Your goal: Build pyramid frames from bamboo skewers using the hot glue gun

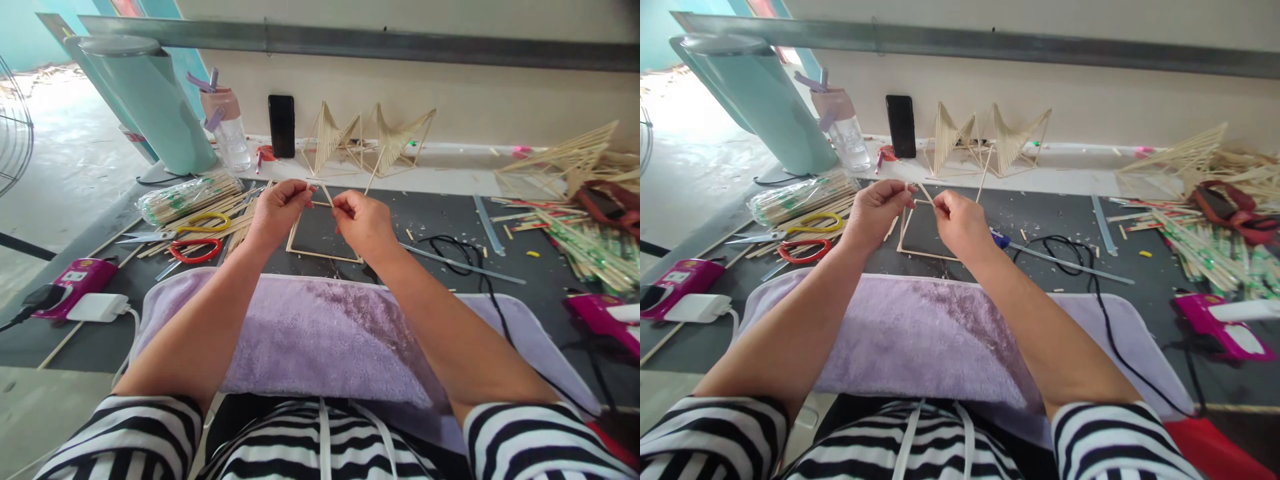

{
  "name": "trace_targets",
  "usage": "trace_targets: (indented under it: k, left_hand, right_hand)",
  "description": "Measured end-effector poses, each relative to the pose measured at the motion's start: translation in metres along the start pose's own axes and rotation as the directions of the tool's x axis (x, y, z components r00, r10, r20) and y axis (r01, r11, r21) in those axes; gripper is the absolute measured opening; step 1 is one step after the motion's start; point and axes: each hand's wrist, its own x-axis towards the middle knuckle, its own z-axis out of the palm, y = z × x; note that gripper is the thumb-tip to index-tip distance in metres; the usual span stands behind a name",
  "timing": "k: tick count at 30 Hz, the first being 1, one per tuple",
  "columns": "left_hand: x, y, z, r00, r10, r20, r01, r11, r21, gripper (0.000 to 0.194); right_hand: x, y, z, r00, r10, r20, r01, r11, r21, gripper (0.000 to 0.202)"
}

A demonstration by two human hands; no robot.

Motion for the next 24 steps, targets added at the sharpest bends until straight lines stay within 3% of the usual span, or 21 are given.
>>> trace_targets:
  k: [9,24]
  left_hand:
    - [-0.0022,0.0017,0.0088,0.997,-0.054,0.046,0.055,0.998,-0.015,0.015]
    - [-0.0031,-0.0024,0.0079,0.996,-0.078,0.032,0.079,0.997,-0.027,0.022]
  right_hand:
    - [0.0011,0.0006,-0.0006,1.0,0.007,0.006,-0.007,1.0,0.007,0.011]
    - [-0.0013,-0.0019,-0.0002,1.0,-0.026,0.004,0.026,1.0,0.006,0.011]
